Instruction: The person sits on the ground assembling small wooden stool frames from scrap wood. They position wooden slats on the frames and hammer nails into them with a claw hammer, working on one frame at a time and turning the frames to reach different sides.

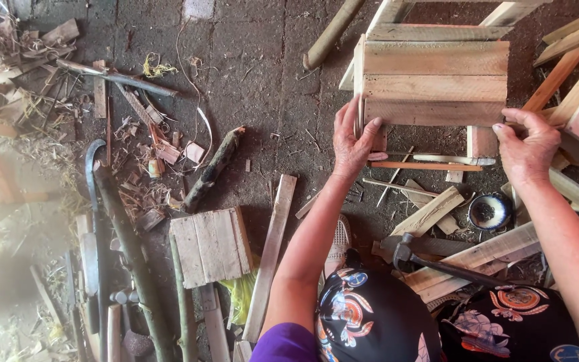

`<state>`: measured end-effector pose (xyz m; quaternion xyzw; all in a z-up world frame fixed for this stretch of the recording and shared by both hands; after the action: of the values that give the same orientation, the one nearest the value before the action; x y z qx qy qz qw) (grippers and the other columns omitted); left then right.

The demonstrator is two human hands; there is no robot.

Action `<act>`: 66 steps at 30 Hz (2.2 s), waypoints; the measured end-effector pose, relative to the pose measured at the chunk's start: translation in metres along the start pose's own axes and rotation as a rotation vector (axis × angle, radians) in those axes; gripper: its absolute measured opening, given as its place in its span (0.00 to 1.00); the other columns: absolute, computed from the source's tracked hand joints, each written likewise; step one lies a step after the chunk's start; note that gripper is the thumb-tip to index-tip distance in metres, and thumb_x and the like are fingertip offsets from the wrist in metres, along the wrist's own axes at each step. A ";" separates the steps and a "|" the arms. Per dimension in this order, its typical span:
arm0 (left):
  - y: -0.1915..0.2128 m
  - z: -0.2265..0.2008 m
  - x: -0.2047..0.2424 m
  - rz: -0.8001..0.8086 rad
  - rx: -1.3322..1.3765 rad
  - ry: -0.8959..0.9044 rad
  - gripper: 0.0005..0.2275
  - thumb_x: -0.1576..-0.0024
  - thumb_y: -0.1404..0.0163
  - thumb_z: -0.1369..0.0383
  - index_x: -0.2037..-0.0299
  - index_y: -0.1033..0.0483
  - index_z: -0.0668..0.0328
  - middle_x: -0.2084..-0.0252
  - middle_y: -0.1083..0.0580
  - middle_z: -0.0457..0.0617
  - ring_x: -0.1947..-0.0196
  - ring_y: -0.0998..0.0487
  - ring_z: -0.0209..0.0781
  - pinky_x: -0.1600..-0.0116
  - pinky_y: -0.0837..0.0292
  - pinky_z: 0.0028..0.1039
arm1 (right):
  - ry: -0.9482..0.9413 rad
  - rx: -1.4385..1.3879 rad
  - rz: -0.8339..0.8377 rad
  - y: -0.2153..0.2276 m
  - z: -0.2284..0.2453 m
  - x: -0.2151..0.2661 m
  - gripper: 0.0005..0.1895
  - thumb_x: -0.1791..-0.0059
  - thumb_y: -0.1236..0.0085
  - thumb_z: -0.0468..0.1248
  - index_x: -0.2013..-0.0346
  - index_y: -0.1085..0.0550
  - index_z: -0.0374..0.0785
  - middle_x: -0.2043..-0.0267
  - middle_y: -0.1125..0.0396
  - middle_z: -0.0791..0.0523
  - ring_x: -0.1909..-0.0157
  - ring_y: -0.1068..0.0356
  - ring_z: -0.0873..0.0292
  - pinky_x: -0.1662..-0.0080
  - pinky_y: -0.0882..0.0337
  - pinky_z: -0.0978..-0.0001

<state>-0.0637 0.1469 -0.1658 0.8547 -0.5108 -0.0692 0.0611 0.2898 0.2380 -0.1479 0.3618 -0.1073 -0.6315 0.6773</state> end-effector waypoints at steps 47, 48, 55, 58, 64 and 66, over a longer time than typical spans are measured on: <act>-0.016 0.044 0.017 0.129 0.545 0.296 0.35 0.50 0.46 0.62 0.29 0.39 0.49 0.25 0.46 0.57 0.27 0.44 0.51 0.28 0.36 0.43 | 0.632 0.441 0.432 -0.118 0.191 -0.032 0.34 0.55 0.30 0.25 0.32 0.26 0.25 0.36 0.32 0.42 0.42 0.34 0.41 0.39 0.40 0.51; -0.017 0.046 0.018 0.131 0.544 0.294 0.34 0.50 0.46 0.63 0.29 0.40 0.48 0.25 0.47 0.57 0.27 0.43 0.51 0.29 0.33 0.44 | 0.623 0.431 0.429 -0.117 0.190 -0.032 0.35 0.55 0.30 0.24 0.32 0.26 0.24 0.37 0.32 0.42 0.42 0.34 0.41 0.39 0.41 0.51; -0.021 0.050 0.019 0.104 0.550 0.270 0.34 0.50 0.44 0.61 0.29 0.37 0.48 0.25 0.45 0.54 0.26 0.44 0.46 0.24 0.45 0.38 | 0.608 0.420 0.425 -0.107 0.197 -0.032 0.31 0.53 0.32 0.25 0.34 0.25 0.23 0.36 0.32 0.41 0.40 0.34 0.39 0.36 0.41 0.51; -0.020 0.049 0.020 0.100 0.506 0.267 0.34 0.50 0.45 0.59 0.29 0.37 0.49 0.25 0.45 0.53 0.26 0.43 0.45 0.24 0.45 0.36 | 0.610 0.435 0.428 -0.112 0.198 -0.032 0.31 0.53 0.31 0.27 0.34 0.24 0.24 0.36 0.31 0.43 0.41 0.34 0.41 0.36 0.40 0.51; -0.022 0.053 0.020 0.083 0.507 0.280 0.33 0.50 0.44 0.60 0.30 0.36 0.47 0.25 0.44 0.53 0.25 0.43 0.44 0.23 0.47 0.34 | 0.616 0.419 0.439 -0.117 0.201 -0.031 0.31 0.54 0.32 0.25 0.34 0.24 0.24 0.36 0.32 0.42 0.41 0.34 0.39 0.37 0.40 0.49; -0.023 0.053 0.020 0.082 0.514 0.268 0.33 0.50 0.44 0.61 0.30 0.37 0.47 0.24 0.45 0.54 0.25 0.44 0.45 0.24 0.46 0.35 | 0.591 0.454 0.433 -0.116 0.207 -0.031 0.31 0.54 0.32 0.25 0.34 0.24 0.26 0.35 0.32 0.44 0.42 0.37 0.39 0.38 0.37 0.50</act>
<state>-0.0440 0.1383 -0.2226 0.8223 -0.5332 0.1784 -0.0876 0.0694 0.2009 -0.0628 0.6362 -0.1184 -0.3044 0.6989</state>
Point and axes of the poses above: each hand's wrist, its own x-axis away from the middle knuckle, its own y-axis out of the back of the hand, z = x × y, the point moved 6 cm from there along -x, towards the middle knuckle
